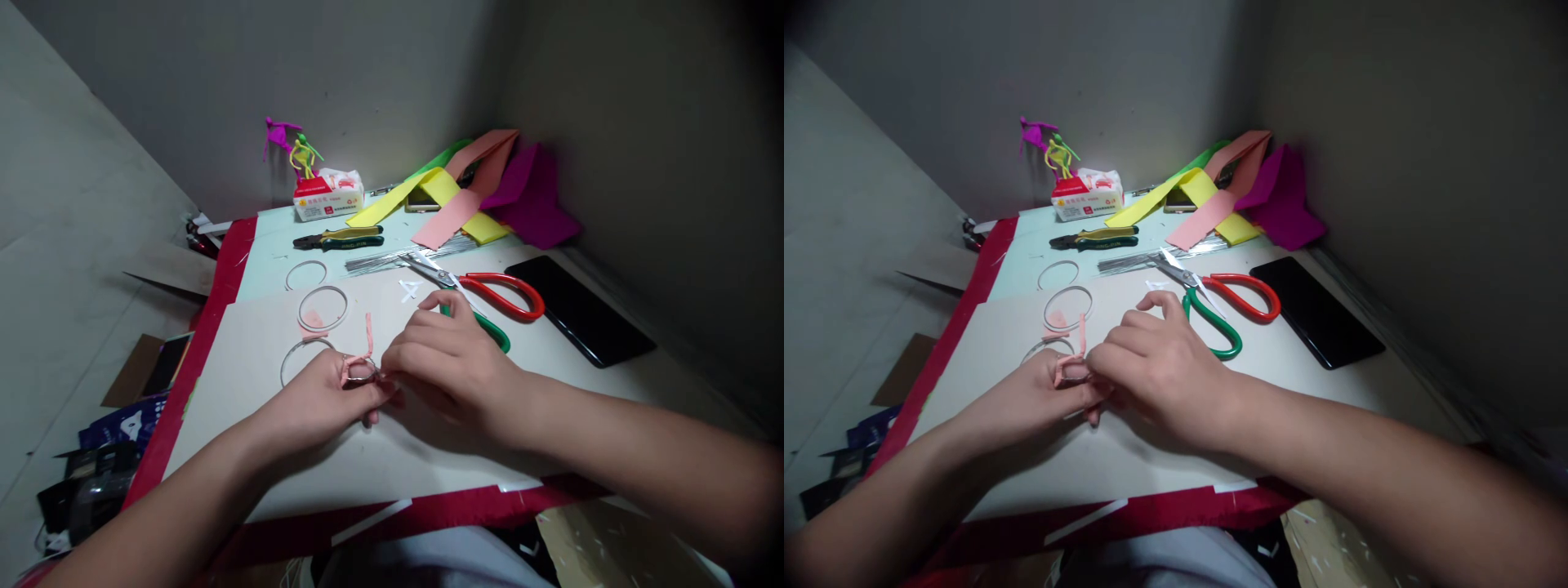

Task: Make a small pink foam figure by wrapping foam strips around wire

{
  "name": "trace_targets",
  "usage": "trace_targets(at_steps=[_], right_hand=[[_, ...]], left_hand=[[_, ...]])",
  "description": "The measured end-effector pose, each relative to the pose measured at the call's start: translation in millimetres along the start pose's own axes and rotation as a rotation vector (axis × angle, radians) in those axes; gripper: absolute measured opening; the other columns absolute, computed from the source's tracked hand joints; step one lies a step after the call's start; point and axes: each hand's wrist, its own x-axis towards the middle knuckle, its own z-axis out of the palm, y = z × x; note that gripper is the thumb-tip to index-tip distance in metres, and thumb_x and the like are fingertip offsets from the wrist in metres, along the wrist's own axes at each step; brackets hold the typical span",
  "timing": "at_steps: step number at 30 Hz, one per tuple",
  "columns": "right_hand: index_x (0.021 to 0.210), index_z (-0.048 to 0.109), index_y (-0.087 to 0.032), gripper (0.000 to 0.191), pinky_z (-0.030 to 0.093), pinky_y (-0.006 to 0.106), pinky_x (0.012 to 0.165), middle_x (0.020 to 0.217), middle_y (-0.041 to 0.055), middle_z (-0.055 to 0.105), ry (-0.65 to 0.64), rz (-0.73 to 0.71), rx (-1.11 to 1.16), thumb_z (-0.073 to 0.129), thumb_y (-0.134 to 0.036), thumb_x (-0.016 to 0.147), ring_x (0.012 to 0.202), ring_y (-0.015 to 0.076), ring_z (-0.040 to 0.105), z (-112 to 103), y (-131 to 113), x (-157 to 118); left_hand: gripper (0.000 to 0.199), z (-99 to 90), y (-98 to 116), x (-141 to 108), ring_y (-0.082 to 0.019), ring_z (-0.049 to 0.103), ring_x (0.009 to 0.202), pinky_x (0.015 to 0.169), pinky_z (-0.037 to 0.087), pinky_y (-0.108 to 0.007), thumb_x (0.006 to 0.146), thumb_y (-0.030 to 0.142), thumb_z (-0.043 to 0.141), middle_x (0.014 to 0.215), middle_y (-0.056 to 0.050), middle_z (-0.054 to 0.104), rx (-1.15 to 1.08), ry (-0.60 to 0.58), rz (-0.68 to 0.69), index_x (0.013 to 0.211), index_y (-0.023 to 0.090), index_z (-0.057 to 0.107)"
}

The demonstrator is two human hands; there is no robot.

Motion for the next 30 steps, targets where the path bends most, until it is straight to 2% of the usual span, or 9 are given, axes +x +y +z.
trace_targets(at_steps=[4,8,11,17,20,23,26,30], right_hand=[[0.084,0.061,-0.016,0.018,0.033,0.040,0.087,0.073,0.0019,0.066,0.063,-0.055,-0.008,0.045,-0.012,0.091,0.067,0.0132,0.051,-1.6,-2.0,-1.1],[0.082,0.059,-0.015,0.007,0.036,0.038,0.080,0.070,0.0017,0.064,0.071,-0.003,0.087,0.052,-0.012,0.084,0.064,0.0135,0.050,1.5,-0.8,-2.8],[0.082,0.058,-0.015,0.004,0.036,0.035,0.077,0.066,-0.0004,0.062,0.028,0.091,0.173,0.055,-0.013,0.084,0.060,0.0123,0.049,3.7,-0.4,-2.8],[0.078,0.060,-0.017,0.010,0.040,0.030,0.074,0.067,-0.0006,0.067,-0.077,0.384,0.395,0.057,-0.012,0.085,0.063,0.0118,0.053,2.6,-3.7,3.9],[0.076,0.060,-0.017,0.010,0.042,0.026,0.065,0.071,0.0011,0.066,-0.194,0.602,0.621,0.057,-0.017,0.085,0.067,0.0127,0.056,0.1,-2.8,7.7],[0.075,0.060,-0.016,0.011,0.041,0.024,0.059,0.069,0.0003,0.062,-0.290,0.769,0.796,0.059,-0.023,0.083,0.064,0.0119,0.054,-1.9,0.5,9.5],[0.074,0.060,-0.015,0.013,0.042,0.024,0.060,0.067,0.0001,0.061,-0.354,0.832,0.901,0.062,-0.026,0.081,0.063,0.0118,0.054,-1.5,4.9,8.4],[0.076,0.061,-0.016,0.014,0.042,0.024,0.059,0.069,0.0006,0.063,-0.411,0.876,1.016,0.066,-0.029,0.078,0.063,0.0119,0.056,1.9,10.0,4.6]], left_hand=[[0.029,1.9,2.5,-0.1,-0.013,0.051,0.060,0.058,0.038,-0.023,0.081,0.029,0.060,0.058,0.000,0.057,-0.012,0.029,0.011,0.056,0.016,0.061],[0.028,5.9,0.8,-0.6,-0.013,0.053,0.058,0.059,0.042,-0.023,0.082,0.028,0.059,0.060,-0.001,0.062,-0.080,0.011,-0.007,0.056,0.016,0.060],[0.024,8.8,0.5,-3.9,-0.014,0.055,0.063,0.061,0.042,-0.024,0.084,0.028,0.056,0.067,-0.003,0.065,-0.061,0.009,-0.031,0.065,0.015,0.064],[0.029,14.0,1.1,-14.9,-0.012,0.045,0.061,0.052,0.031,-0.022,0.091,0.039,0.049,0.069,0.000,0.059,-0.029,0.033,-0.099,0.080,0.016,0.064],[0.036,15.5,-1.5,-16.7,-0.012,0.042,0.059,0.050,0.028,-0.023,0.091,0.047,0.046,0.069,0.001,0.056,-0.016,0.021,-0.066,0.079,0.017,0.061],[0.039,14.8,-2.5,-15.7,-0.011,0.036,0.055,0.048,0.026,-0.023,0.091,0.047,0.047,0.062,0.003,0.047,0.148,0.053,0.007,0.068,0.017,0.055],[0.039,13.0,-1.1,-14.4,-0.011,0.040,0.057,0.052,0.029,-0.023,0.093,0.041,0.046,0.062,0.003,0.047,0.332,0.086,0.133,0.064,0.017,0.054],[0.028,11.7,1.9,-13.2,-0.013,0.049,0.064,0.060,0.033,-0.023,0.095,0.035,0.046,0.068,0.003,0.058,0.416,0.080,0.233,0.079,0.020,0.063]])
